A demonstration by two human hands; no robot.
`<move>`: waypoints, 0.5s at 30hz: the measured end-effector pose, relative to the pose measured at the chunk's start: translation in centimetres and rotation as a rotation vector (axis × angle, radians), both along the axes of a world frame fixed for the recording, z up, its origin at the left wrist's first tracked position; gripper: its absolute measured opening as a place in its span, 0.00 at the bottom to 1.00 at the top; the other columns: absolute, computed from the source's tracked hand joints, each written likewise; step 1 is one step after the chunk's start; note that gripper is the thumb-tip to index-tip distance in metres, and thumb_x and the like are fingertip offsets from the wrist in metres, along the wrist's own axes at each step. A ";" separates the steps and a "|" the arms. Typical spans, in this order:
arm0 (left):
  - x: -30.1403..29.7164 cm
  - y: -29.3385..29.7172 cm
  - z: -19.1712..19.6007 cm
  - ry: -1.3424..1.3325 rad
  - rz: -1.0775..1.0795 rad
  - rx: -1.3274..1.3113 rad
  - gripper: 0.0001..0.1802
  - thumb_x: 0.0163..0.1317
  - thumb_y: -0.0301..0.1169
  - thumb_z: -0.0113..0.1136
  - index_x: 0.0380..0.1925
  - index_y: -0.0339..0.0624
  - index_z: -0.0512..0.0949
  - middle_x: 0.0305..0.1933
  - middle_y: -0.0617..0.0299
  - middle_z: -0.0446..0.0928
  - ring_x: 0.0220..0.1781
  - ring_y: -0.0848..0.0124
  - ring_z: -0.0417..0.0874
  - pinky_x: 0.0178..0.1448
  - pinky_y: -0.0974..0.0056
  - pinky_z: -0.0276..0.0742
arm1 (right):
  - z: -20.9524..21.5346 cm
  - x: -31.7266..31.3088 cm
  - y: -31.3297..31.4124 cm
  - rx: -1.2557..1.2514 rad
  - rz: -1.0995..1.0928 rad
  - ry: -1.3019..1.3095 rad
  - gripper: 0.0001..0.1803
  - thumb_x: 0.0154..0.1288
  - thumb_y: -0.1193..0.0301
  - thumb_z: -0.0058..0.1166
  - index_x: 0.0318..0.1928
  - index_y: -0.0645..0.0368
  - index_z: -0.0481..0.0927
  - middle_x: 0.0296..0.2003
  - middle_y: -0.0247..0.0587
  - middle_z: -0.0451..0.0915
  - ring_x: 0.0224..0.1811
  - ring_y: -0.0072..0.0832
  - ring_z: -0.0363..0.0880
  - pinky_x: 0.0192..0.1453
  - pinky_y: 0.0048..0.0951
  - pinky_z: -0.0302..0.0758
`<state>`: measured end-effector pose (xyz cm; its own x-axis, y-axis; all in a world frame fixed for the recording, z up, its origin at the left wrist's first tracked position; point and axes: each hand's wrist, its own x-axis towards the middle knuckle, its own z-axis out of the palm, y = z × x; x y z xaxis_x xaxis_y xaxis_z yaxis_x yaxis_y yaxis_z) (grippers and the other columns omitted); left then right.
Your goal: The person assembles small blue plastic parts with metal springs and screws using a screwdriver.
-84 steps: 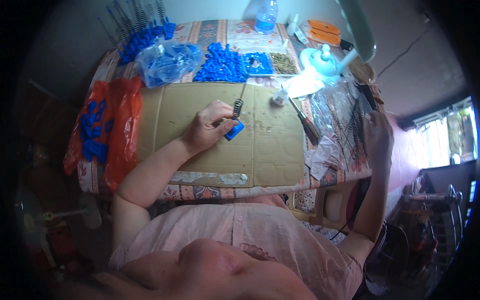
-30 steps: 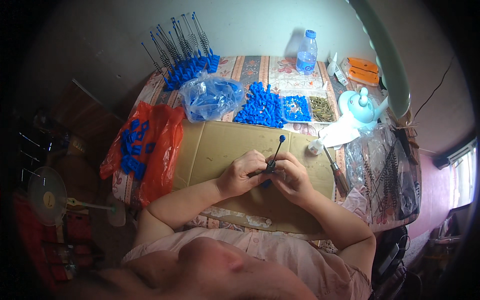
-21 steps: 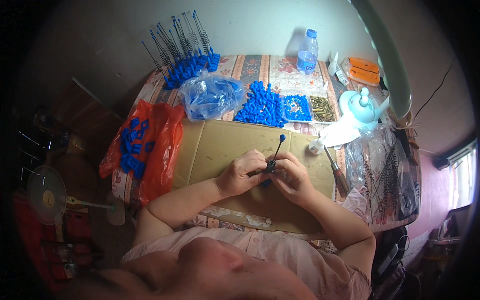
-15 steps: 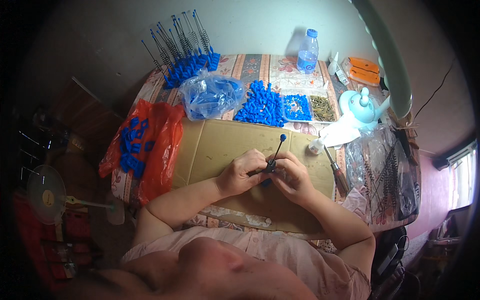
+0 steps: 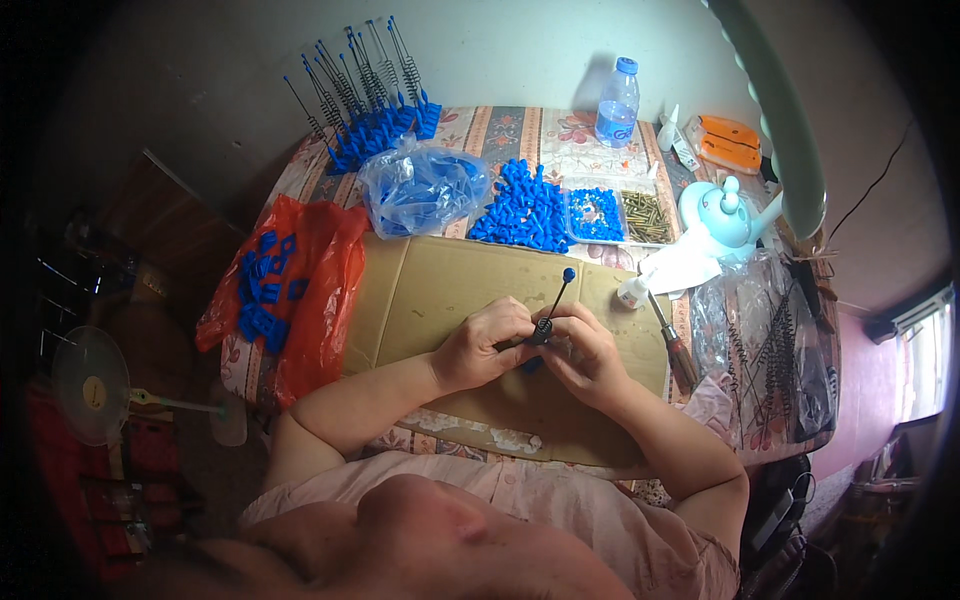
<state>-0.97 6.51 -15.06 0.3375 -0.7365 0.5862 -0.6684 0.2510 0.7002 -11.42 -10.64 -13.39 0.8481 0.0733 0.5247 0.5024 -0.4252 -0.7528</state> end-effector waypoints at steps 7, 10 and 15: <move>0.0 0.0 0.0 0.003 -0.003 -0.006 0.08 0.57 0.26 0.65 0.37 0.39 0.78 0.36 0.57 0.76 0.40 0.59 0.77 0.47 0.59 0.74 | 0.1 0.0 0.0 -0.008 -0.005 0.004 0.13 0.54 0.85 0.57 0.42 0.62 0.75 0.44 0.47 0.76 0.44 0.37 0.78 0.46 0.31 0.74; 0.0 -0.1 0.1 0.004 0.002 -0.009 0.08 0.57 0.26 0.65 0.37 0.39 0.78 0.36 0.57 0.76 0.40 0.59 0.77 0.47 0.59 0.74 | 0.1 0.0 0.0 -0.010 -0.004 0.006 0.13 0.54 0.84 0.58 0.42 0.62 0.75 0.44 0.46 0.76 0.44 0.37 0.77 0.46 0.31 0.74; 0.0 -0.1 0.0 0.008 0.007 -0.002 0.09 0.56 0.25 0.65 0.37 0.39 0.78 0.36 0.57 0.76 0.40 0.59 0.77 0.47 0.59 0.74 | 0.1 0.0 0.0 -0.010 -0.002 0.005 0.13 0.55 0.84 0.58 0.42 0.62 0.75 0.44 0.46 0.76 0.44 0.36 0.77 0.46 0.30 0.74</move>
